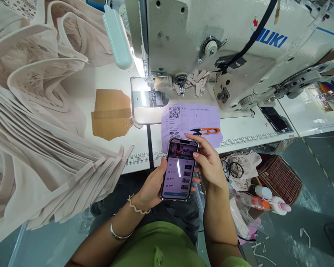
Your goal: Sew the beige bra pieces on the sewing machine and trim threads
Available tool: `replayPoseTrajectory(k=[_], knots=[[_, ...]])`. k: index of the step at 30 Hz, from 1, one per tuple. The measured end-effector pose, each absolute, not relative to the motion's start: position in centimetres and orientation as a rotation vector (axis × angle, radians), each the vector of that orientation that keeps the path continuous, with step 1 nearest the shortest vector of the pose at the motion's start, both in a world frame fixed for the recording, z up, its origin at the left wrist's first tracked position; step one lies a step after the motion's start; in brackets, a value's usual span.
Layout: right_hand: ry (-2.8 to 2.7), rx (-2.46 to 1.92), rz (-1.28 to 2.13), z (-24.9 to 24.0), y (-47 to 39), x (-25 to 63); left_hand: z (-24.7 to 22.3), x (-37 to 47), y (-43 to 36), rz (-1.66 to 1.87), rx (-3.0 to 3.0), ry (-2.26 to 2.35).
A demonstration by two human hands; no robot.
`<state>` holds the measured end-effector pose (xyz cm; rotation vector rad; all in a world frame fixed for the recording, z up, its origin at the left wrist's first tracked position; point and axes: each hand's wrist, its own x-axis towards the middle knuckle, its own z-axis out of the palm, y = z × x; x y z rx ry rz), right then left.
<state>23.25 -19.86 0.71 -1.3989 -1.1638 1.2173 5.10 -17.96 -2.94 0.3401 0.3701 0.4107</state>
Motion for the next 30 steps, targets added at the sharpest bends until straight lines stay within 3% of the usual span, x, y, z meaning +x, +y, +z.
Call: replayPoseTrajectory(k=[30], knots=[[-1.273,-1.363,1.181,0.93,-20.02,23.62,-2.66,5.06,-17.94,0.414,0.357,0.377]])
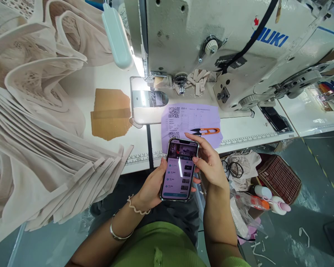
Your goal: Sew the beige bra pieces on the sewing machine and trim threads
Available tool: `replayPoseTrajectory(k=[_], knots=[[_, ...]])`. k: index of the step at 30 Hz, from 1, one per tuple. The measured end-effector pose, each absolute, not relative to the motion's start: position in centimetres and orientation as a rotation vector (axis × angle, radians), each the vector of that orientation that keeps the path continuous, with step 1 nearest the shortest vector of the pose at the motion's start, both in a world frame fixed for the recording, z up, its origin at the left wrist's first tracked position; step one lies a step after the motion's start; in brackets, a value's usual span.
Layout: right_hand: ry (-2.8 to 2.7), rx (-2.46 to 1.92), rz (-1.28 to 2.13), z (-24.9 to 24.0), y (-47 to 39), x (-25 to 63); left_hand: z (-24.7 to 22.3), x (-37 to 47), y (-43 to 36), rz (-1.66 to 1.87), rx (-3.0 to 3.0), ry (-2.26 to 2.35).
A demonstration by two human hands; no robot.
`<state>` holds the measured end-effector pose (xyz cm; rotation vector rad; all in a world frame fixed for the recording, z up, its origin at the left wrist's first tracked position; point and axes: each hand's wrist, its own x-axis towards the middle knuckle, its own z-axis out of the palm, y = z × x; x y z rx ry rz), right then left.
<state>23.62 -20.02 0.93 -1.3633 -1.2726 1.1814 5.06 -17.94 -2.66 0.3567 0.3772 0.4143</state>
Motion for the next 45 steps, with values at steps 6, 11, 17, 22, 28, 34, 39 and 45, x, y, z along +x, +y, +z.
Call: replayPoseTrajectory(k=[6,11,17,22,28,34,39,45], knots=[[-1.316,-1.427,1.139,1.1,-19.9,23.7,-2.7,5.0,-18.0,0.417,0.349,0.353],[-1.279,-1.398,1.196,0.9,-20.0,23.7,-2.8,5.1,-17.9,0.419,0.328,0.306],[-1.26,-1.414,1.187,0.8,-20.0,23.8,-3.0,5.1,-18.0,0.399,0.315,0.364],[-1.244,-1.409,1.202,0.8,-20.0,23.7,-2.9,5.1,-18.0,0.394,0.31,0.393],[-1.227,-1.359,1.225,0.6,-20.0,23.7,-2.9,5.3,-17.9,0.381,0.299,0.345],[-1.182,-1.212,0.779,-0.2,-19.9,22.4,-2.2,5.4,-18.7,0.56,0.271,0.307],[-1.067,-1.083,0.483,-1.2,-21.1,20.7,-0.9,5.3,-19.0,0.802,0.319,0.288],[-1.138,-1.249,0.435,-2.0,-23.4,18.6,-1.2,5.4,-19.1,0.912,0.334,0.29]])
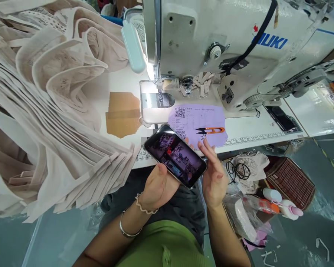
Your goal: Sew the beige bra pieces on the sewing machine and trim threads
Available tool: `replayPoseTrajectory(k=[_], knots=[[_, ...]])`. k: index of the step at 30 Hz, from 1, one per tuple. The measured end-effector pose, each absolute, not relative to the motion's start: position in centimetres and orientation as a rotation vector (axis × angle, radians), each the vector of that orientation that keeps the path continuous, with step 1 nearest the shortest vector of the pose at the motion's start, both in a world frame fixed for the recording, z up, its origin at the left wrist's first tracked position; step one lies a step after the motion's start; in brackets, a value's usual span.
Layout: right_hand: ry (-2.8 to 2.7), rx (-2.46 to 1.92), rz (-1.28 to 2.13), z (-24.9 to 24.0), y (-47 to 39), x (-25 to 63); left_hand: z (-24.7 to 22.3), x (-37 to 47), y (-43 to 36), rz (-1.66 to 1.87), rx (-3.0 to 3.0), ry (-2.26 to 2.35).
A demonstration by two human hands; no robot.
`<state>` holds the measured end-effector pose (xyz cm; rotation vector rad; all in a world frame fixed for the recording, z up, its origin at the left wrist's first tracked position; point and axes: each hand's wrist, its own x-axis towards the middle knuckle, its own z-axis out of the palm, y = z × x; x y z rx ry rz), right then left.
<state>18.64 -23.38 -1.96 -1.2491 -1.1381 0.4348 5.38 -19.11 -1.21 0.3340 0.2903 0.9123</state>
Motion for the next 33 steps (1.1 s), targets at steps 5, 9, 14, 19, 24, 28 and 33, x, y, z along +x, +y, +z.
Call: replayPoseTrajectory(k=[5,9,14,19,24,28,33], knots=[[-0.887,-1.237,0.464,-2.6,-24.2,17.6,-1.6,5.4,-19.2,0.969,0.335,0.345],[-0.806,-1.313,0.524,-2.7,-24.5,17.7,-1.7,5.3,-19.3,0.992,0.339,0.374],[-0.821,-1.35,0.508,-2.2,-24.1,18.1,-2.0,5.3,-19.5,0.962,0.334,0.362],[-0.827,-1.377,0.477,-1.8,-23.5,18.4,-2.1,5.5,-19.5,0.933,0.323,0.36],[-0.816,-1.408,0.472,-1.8,-23.2,18.5,-2.4,5.6,-19.5,0.938,0.33,0.368],[-0.806,-1.4,0.47,-1.8,-23.1,18.6,-2.3,5.6,-19.4,0.936,0.331,0.375],[-0.872,-1.434,0.412,-1.2,-23.0,18.5,-2.2,5.6,-19.4,0.929,0.322,0.381]])
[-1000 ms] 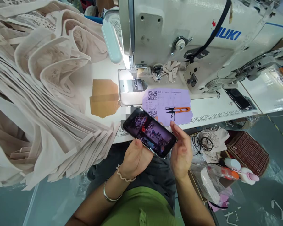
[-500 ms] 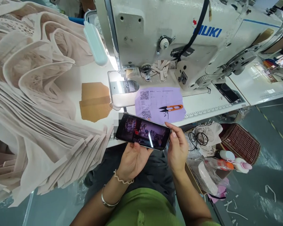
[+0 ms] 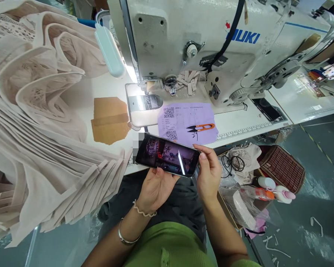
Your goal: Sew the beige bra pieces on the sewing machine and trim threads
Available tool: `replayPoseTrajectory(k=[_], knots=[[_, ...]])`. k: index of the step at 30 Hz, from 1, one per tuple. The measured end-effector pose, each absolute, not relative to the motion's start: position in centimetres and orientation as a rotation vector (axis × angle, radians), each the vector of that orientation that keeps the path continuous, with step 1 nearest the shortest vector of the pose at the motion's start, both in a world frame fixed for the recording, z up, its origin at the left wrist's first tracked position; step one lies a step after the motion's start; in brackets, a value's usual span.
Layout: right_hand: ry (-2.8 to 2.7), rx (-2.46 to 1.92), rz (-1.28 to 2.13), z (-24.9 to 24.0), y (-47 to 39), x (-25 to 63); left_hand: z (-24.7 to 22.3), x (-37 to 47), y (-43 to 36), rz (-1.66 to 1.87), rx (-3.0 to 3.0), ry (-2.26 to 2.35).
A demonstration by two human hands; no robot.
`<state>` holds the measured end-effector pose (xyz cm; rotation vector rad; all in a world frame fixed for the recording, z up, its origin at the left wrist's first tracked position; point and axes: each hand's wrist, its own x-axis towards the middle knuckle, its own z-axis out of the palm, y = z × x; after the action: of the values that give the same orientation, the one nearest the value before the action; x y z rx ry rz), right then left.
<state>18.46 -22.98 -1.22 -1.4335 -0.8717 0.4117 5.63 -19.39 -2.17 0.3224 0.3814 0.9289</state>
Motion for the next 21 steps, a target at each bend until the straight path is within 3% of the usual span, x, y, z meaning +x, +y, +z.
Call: replayPoseTrajectory(k=[21], knots=[[-0.73,-1.398,0.479,-1.7,-21.8,17.9,-2.6,5.8,-19.3,0.923,0.337,0.361]])
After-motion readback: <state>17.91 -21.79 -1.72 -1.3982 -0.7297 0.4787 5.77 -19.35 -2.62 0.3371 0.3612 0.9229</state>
